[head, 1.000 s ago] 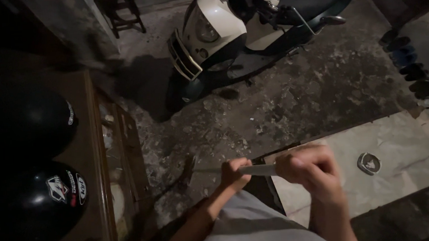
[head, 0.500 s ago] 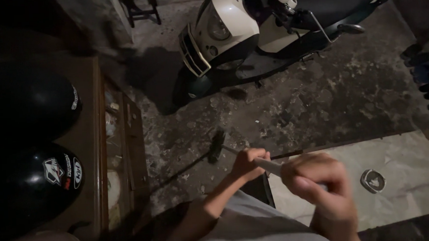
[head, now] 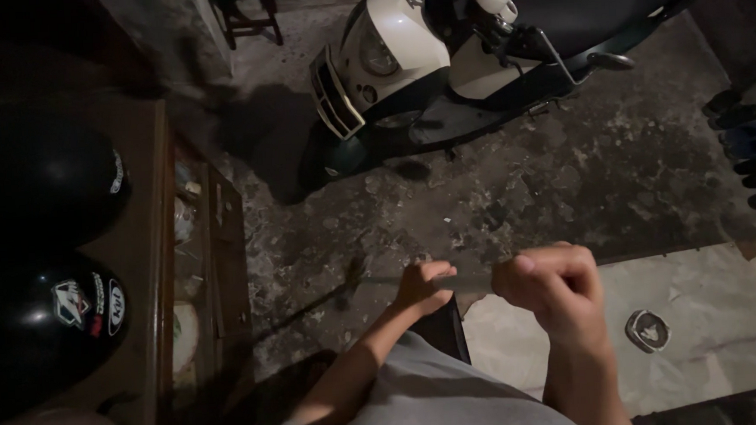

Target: Inspecting and manipulating a white pole in a garage area.

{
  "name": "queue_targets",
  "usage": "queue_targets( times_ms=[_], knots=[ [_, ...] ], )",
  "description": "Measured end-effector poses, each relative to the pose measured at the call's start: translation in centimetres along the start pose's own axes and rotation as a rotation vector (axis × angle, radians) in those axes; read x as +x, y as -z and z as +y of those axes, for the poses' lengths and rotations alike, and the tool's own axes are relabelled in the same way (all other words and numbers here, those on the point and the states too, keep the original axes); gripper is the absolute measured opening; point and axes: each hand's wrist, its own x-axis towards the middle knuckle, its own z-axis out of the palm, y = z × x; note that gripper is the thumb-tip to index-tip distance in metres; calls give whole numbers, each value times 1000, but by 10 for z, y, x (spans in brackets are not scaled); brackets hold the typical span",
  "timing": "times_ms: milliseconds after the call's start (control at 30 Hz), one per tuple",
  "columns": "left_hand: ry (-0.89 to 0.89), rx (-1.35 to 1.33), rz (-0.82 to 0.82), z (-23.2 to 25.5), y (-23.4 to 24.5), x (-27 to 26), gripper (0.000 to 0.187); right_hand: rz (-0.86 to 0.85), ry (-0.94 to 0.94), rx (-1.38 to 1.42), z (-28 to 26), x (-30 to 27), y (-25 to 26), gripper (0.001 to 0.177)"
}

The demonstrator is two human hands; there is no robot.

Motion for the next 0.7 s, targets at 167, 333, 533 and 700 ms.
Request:
queue_targets(
  times_ms=[167,333,533,700],
  knots=[
    [3,17,-43,10,-9,25,21,1,-49,-227,-6,1,8,46],
    [118,-79,-92,39,2,34,18,61,23,-211,-25,4,5,43],
    [113,19,-95,6,11,28,20,114,60,65,-5,20,25,45],
    [47,176,-84,-22,7,23,23,206,-54,6,21,26,40,44]
  ],
)
